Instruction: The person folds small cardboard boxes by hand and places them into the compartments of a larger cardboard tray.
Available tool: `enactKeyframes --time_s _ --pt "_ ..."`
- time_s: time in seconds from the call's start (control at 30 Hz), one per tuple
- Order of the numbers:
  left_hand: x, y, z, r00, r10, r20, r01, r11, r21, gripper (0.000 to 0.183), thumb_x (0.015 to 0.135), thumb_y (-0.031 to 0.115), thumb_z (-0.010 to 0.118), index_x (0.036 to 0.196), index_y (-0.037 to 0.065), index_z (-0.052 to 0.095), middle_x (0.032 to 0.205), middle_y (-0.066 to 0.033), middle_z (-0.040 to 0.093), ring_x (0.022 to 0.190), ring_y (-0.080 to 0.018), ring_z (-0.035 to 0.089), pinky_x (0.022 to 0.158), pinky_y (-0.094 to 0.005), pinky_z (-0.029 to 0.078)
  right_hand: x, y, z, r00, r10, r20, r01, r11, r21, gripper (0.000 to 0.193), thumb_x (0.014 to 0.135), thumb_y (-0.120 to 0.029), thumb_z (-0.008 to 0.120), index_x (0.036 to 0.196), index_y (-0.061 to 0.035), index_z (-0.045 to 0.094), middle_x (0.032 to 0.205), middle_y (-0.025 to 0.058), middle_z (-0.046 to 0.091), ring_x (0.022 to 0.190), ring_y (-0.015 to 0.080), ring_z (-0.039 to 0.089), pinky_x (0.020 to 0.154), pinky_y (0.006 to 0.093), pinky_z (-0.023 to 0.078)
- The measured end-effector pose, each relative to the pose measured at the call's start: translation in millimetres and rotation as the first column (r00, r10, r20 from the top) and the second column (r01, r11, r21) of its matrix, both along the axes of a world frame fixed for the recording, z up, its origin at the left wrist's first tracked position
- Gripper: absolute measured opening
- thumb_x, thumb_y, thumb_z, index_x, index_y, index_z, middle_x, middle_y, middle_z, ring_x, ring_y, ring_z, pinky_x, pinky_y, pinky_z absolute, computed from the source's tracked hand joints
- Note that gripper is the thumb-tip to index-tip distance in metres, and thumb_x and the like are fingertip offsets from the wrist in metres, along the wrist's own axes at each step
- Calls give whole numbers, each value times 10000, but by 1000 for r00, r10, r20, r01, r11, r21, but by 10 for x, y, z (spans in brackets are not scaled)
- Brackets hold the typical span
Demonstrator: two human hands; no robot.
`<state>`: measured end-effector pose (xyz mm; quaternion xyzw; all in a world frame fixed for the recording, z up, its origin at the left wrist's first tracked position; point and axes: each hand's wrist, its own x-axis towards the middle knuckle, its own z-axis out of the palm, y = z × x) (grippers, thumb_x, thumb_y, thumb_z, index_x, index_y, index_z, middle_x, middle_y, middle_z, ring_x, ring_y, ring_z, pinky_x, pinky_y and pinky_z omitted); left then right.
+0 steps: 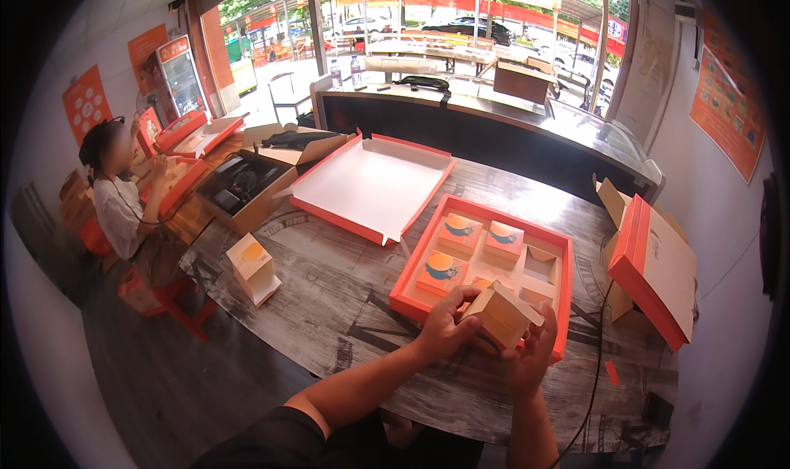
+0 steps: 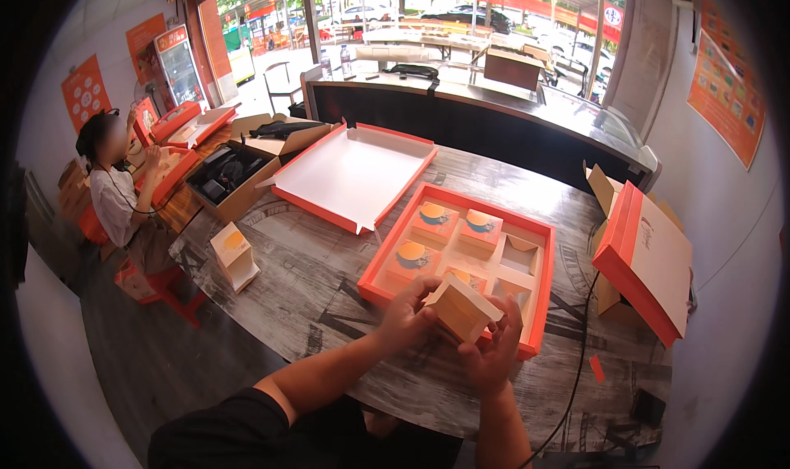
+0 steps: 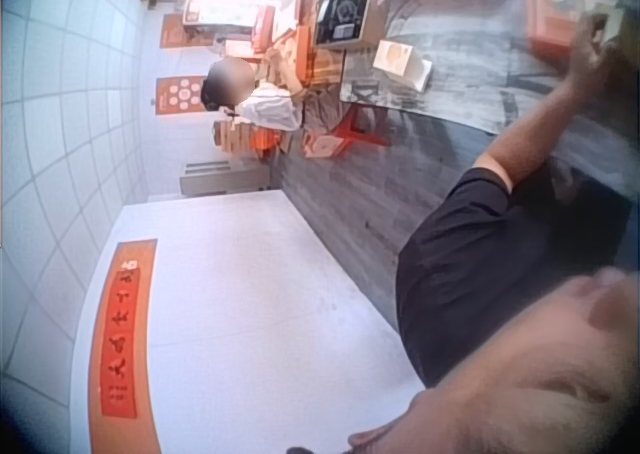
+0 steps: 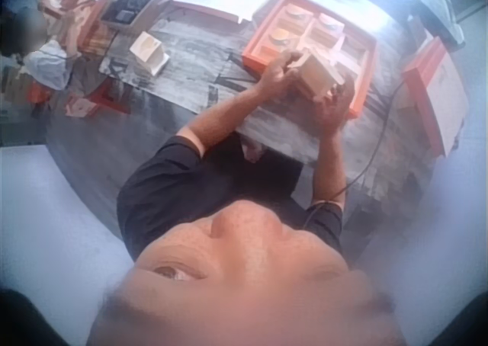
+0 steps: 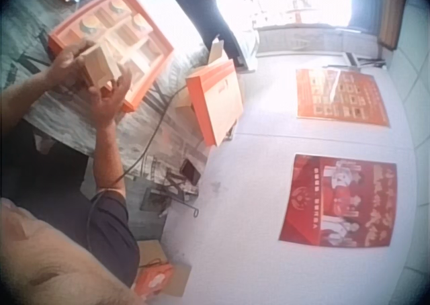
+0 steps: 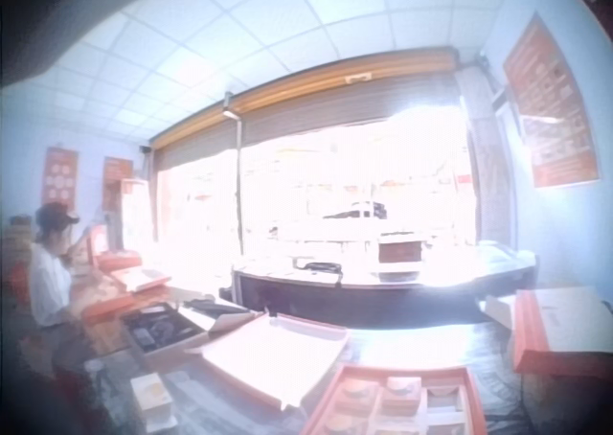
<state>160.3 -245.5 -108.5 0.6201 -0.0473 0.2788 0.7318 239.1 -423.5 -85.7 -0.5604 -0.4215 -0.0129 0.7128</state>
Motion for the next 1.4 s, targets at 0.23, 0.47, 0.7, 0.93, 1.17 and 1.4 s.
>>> enactKeyframes --time_s 0.23,0.47,0.7,0.93,1.17,1.4 --pt "47 -7 -43 1000 -18 11 19 1000 -25 671 1003 491 681 1405 -6 477 1315 -130 573 1229 -191 568 1020 -348 509 40 18 -121 987 -108 118 101 993 59 1071 839 -604 801 1579 -48 262 1511 240 454 1346 347 536 1040 477 537" --pt "26 -24 35 1000 3 -13 -3 1000 8 739 1001 576 639 1428 5 445 1342 -137 561 1269 -194 545 1050 -353 487 85 34 -128 945 -164 283 148 986 78 842 914 -530 769 1488 -31 407 1480 238 484 1253 320 590 979 452 566" --pt "-21 -43 171 998 -45 31 42 995 85 617 1068 420 596 1508 27 417 1367 -133 564 1235 -186 572 1037 -345 490 40 -24 37 928 -262 265 296 950 -97 449 1002 -395 698 1198 -2 604 1285 175 585 1123 270 610 926 391 528" --pt "-127 -77 321 998 -41 37 32 977 213 580 1088 308 578 1562 40 380 1396 -88 536 1161 -134 588 881 -260 522 82 0 24 992 -112 60 112 994 6 296 1045 -283 630 1106 5 601 1239 124 542 1099 224 571 927 356 504" --pt "-121 -32 250 994 -101 37 94 983 159 515 1080 278 595 1503 39 424 1379 -76 492 1106 -119 566 849 -276 533 87 -65 52 983 -124 135 144 978 -154 210 1045 -188 621 1122 4 584 1216 115 539 1083 203 567 912 325 511" --pt "-44 -27 139 989 34 146 -69 966 248 279 1057 147 598 1294 24 519 1266 -91 537 1053 -130 555 882 -271 508 61 -10 -163 995 -16 -97 19 999 27 412 1008 -97 656 1354 -28 444 1328 121 581 1214 219 599 939 339 535"
